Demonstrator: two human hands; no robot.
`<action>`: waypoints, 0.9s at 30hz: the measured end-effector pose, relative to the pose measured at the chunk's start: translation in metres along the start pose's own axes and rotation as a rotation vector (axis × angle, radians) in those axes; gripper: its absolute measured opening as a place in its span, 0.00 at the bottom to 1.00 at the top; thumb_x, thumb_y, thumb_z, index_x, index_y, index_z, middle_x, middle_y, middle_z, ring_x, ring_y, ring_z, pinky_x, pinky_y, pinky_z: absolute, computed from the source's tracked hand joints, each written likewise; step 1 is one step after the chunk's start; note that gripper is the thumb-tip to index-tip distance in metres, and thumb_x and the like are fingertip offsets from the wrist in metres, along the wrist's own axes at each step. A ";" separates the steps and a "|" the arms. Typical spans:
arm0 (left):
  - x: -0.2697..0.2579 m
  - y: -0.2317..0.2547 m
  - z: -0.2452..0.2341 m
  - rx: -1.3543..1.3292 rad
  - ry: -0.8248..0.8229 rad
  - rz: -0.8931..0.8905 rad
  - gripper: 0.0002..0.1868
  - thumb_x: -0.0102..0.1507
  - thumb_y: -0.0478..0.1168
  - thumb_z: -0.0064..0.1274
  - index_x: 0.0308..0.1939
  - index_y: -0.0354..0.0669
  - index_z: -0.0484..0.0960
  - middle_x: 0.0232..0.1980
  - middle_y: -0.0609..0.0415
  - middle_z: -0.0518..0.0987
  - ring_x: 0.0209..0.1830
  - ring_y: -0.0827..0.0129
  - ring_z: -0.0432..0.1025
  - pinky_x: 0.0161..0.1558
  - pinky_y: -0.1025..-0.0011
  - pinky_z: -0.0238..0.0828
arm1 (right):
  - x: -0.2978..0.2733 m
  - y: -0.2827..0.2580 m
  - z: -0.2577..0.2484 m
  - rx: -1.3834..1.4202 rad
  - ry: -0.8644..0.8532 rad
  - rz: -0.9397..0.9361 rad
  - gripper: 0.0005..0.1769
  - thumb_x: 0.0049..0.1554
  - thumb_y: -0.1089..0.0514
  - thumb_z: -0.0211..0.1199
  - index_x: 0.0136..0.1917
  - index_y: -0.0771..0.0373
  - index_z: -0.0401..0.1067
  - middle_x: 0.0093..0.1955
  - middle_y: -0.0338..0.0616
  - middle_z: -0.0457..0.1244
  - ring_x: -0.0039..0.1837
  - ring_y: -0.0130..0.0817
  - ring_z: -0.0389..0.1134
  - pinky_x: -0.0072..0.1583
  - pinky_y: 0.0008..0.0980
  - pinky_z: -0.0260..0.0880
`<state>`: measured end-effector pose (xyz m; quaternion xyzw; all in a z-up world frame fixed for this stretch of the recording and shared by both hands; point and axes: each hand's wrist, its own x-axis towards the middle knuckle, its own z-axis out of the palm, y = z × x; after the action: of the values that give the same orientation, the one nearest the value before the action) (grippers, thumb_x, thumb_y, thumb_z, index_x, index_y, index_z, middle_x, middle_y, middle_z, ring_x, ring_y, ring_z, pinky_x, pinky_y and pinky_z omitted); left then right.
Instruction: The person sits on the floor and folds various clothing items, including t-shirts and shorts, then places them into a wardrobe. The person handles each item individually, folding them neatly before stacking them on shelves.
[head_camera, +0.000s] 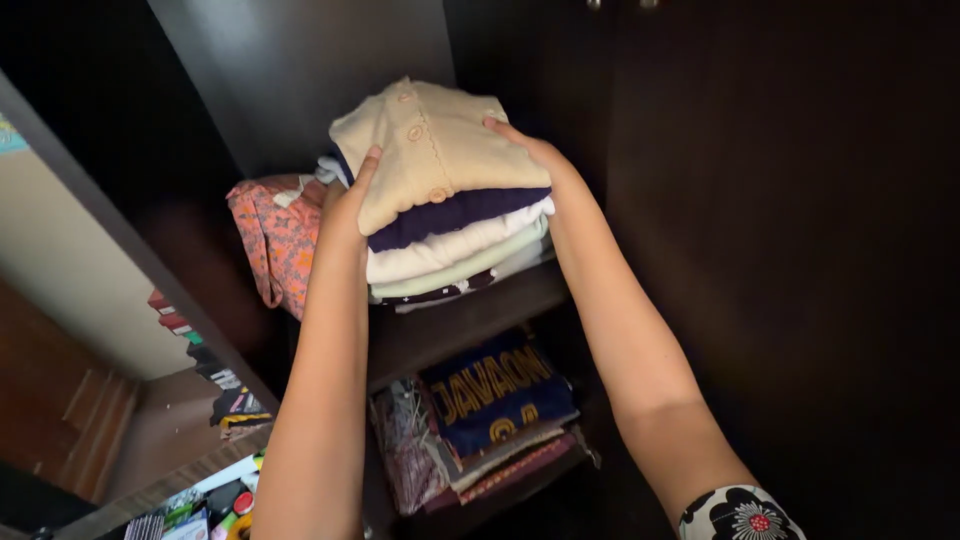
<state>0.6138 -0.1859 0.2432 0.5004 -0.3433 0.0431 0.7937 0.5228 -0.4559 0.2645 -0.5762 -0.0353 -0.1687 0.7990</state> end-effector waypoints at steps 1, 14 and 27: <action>0.005 -0.004 -0.002 0.012 0.011 -0.030 0.36 0.62 0.49 0.64 0.66 0.27 0.73 0.60 0.43 0.81 0.57 0.61 0.78 0.56 0.68 0.76 | 0.008 0.004 -0.006 0.024 0.018 0.027 0.38 0.44 0.41 0.77 0.61 0.68 0.76 0.56 0.50 0.72 0.52 0.34 0.75 0.55 0.30 0.76; -0.036 0.082 0.027 0.496 0.031 -0.605 0.50 0.60 0.70 0.48 0.77 0.52 0.46 0.78 0.49 0.58 0.76 0.62 0.57 0.67 0.57 0.59 | -0.044 -0.005 0.011 -0.419 0.205 -0.244 0.34 0.59 0.33 0.57 0.65 0.60 0.74 0.61 0.47 0.71 0.64 0.35 0.71 0.63 0.30 0.68; -0.122 0.083 0.048 1.047 -0.085 0.255 0.30 0.63 0.43 0.58 0.70 0.52 0.74 0.65 0.44 0.77 0.65 0.51 0.71 0.63 0.61 0.67 | -0.160 0.002 0.047 -1.120 0.310 -0.764 0.31 0.58 0.73 0.58 0.71 0.52 0.68 0.70 0.47 0.62 0.68 0.49 0.66 0.66 0.41 0.69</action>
<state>0.4622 -0.1510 0.2477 0.7847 -0.3659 0.2842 0.4119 0.3796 -0.3751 0.2386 -0.8182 -0.0288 -0.5110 0.2619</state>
